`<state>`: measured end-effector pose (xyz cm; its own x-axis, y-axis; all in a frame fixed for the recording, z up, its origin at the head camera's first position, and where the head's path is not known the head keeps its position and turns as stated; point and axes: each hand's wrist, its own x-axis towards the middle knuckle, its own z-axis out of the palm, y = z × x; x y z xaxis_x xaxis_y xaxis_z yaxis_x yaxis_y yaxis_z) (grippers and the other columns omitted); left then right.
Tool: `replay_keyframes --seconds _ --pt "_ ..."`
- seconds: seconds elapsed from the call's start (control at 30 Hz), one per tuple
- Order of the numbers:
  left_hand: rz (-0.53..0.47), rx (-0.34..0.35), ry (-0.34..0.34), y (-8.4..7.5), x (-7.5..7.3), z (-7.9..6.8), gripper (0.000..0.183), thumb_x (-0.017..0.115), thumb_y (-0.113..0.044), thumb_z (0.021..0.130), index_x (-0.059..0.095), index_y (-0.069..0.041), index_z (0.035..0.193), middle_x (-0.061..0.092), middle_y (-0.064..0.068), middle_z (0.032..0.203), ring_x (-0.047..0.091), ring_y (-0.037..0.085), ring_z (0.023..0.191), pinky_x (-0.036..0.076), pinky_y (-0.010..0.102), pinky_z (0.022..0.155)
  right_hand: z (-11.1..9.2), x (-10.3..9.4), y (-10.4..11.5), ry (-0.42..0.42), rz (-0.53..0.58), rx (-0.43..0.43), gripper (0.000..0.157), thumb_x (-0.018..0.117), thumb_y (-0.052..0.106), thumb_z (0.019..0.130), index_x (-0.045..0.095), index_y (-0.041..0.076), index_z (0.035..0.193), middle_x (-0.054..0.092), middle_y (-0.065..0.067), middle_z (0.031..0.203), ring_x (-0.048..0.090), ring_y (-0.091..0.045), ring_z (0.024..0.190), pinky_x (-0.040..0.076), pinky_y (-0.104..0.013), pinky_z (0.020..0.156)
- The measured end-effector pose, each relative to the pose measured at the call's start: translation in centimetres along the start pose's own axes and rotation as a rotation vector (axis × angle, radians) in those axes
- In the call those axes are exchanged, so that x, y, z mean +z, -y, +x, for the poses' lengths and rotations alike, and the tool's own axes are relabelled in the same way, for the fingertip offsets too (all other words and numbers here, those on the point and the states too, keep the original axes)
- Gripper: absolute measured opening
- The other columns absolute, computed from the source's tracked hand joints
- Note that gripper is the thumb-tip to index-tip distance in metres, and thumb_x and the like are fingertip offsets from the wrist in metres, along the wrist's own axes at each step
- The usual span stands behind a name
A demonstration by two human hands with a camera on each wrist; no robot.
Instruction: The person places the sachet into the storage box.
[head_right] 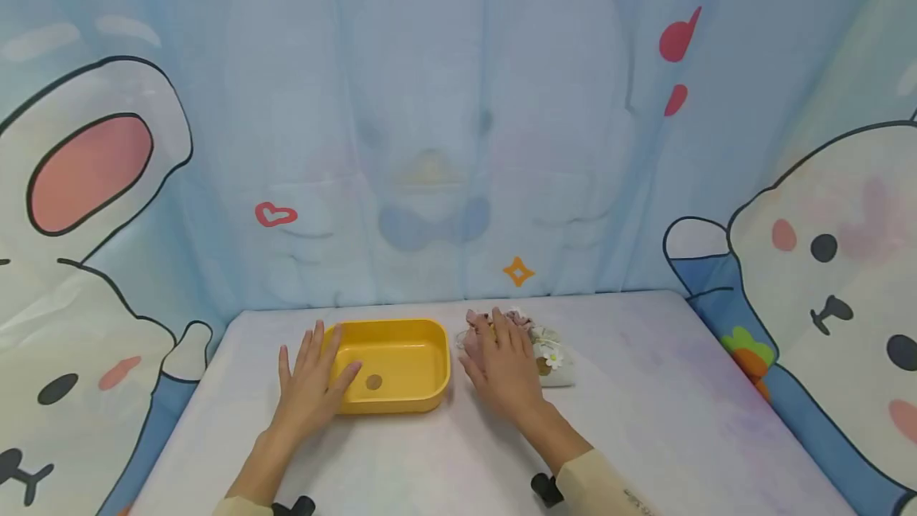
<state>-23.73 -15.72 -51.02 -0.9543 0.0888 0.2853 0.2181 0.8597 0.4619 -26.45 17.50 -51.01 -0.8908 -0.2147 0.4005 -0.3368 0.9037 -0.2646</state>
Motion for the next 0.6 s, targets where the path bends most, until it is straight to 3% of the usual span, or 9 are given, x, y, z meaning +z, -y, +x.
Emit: replay_keyframes --seconds 0.2,0.37,0.53,0.6 --pt "-0.087 -0.04 -0.023 1.3 0.2 -0.5 0.078 0.047 -0.06 0.105 0.028 -0.016 0.166 0.012 0.017 0.175 0.011 0.041 0.161 -0.009 0.07 0.124 0.0 0.1 -0.8 -0.009 -0.025 0.052 0.071 0.063 0.043 0.103 0.042 0.002 0.156 0.037 -0.028 0.162 0.035 -0.049 0.148 0.032 -0.071 0.118" --pt "-0.178 -0.094 -0.018 2.3 1.1 -0.9 0.079 0.045 -0.058 0.107 0.023 -0.012 0.167 0.013 0.02 0.174 0.013 0.043 0.16 -0.006 0.071 0.124 -0.2 0.1 -1.4 -0.007 -0.057 0.089 0.071 0.071 0.038 0.098 0.045 0.0 0.153 0.046 -0.028 0.152 0.045 -0.049 0.137 0.041 -0.069 0.111" --pt "-0.326 -0.162 0.004 3.5 1.9 -1.2 0.084 0.041 -0.057 0.108 0.008 -0.008 0.168 0.01 0.016 0.175 0.011 0.038 0.162 -0.001 0.064 0.129 -0.3 -0.1 -1.8 0.041 -0.082 0.101 0.077 0.078 0.03 0.092 0.043 0.002 0.155 0.05 -0.025 0.146 0.048 -0.047 0.133 0.047 -0.065 0.107" --pt "-0.406 -0.178 -0.005 3.9 2.1 -1.3 0.082 0.039 -0.056 0.109 0.009 -0.009 0.168 0.011 0.013 0.176 0.012 0.036 0.162 0.004 0.06 0.131 -0.1 -0.1 -1.9 0.051 -0.073 0.099 0.075 0.077 0.026 0.093 0.042 0.004 0.156 0.051 -0.024 0.144 0.048 -0.046 0.133 0.051 -0.064 0.102"
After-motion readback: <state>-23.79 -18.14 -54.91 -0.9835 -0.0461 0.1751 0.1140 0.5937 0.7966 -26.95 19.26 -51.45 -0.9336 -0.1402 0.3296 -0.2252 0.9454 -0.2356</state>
